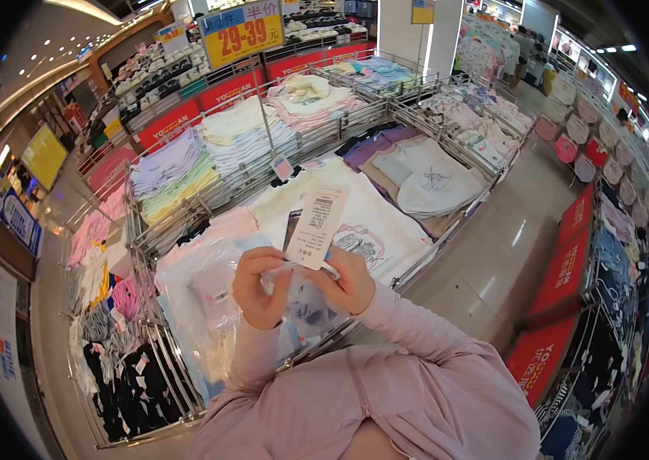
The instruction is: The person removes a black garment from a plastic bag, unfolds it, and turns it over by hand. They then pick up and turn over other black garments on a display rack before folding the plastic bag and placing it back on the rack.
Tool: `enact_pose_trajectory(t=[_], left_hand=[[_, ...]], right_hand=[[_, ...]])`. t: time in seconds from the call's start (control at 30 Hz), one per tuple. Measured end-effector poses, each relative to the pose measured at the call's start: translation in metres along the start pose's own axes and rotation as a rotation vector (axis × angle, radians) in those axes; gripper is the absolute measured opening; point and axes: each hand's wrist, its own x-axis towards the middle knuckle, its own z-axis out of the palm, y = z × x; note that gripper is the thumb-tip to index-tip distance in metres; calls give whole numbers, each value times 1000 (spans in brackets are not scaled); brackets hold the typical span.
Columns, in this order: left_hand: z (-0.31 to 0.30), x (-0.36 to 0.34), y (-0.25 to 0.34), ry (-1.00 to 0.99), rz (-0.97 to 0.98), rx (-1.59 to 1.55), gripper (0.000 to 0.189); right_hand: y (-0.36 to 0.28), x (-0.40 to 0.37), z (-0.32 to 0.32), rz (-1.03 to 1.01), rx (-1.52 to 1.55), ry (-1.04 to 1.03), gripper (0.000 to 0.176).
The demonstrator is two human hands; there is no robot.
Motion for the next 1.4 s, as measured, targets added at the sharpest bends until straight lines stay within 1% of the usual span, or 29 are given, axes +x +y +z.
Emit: enact_pose_trajectory(t=[0.07,0.17,0.2,0.27,0.3,0.37,0.43,0.47,0.5,0.53,0.6,0.63,0.67,0.7,0.77,0.8,0.83,0.87,0.9,0.93,0.97,1.03,1.1,1.13,1.2,1.23,1.27,1.37,1.4], left_hand=[[-5,-5,0,-116,19,-57,14],[-17,-16,-6,-221,-78,39,17],[-18,-17,-5,-219,-89,98,17],[-23,-13,-7,-225,48,205,14],[-27,-11,-8,-226,117,260,14],[-40,-9,-10,-59,62,235,11],[-68,-8,-24,335,-106,104,7],[-98,-4,-32,450,-105,114,7],[-122,0,-37,564,-103,126,7],[-128,5,-35,528,-46,226,8],[-135,19,-23,458,69,426,11],[-135,24,-20,460,58,382,12],[-134,27,-18,460,44,338,13],[-131,32,-15,459,28,293,13],[-119,53,7,283,94,218,14],[-112,65,15,194,127,177,15],[-107,77,17,-62,185,182,15],[-101,88,14,-316,239,185,16],[-85,100,9,-551,144,64,12],[-67,109,-1,-667,47,59,5],[-57,109,-31,-736,-37,213,11],[-27,92,-92,-526,84,468,29],[-31,52,-111,-312,117,745,41],[-36,26,-118,-206,138,884,48],[-42,-55,-136,-118,-318,776,54],[-42,-98,-143,-160,-420,730,47],[-43,-129,-148,-202,-525,683,40],[-75,-161,-156,-203,-1085,146,21],[-85,-153,-150,11,-1028,191,18]], right_hand=[[8,-7,-2,126,-56,-155,19],[11,-8,7,-128,-87,-102,14],[15,-9,7,-107,-115,-117,13],[23,-13,9,-60,-165,-152,12],[25,-14,9,-129,-207,-120,13],[31,-16,11,-268,-290,-50,13],[51,-29,1,-218,-402,-18,15],[64,-39,-6,-192,-456,-1,16],[79,-50,-17,-67,-459,-12,15],[88,-60,-28,56,-462,-23,14],[87,-77,-41,141,-438,-119,13],[86,-83,-43,186,-428,-169,13],[83,-86,-42,273,-310,-274,20],[73,-77,-40,177,-324,-249,22],[34,-42,-30,-11,-353,-192,27],[12,-25,-23,18,-240,-156,30],[-1,-13,-12,46,-127,-118,34],[3,-9,4,22,-96,-150,33],[11,-8,21,-2,-61,-185,32],[21,-9,37,-23,-23,-221,32],[32,-10,51,175,-10,-206,31],[65,-18,75,572,8,-180,29],[132,-48,92,821,162,-116,23],[156,-59,99,942,242,-78,20],[168,-79,108,991,221,-127,17],[171,-86,109,1017,209,-159,16],[170,-91,111,998,100,-259,11],[173,-106,108,912,485,-313,13],[179,-109,99,886,330,-299,15]])
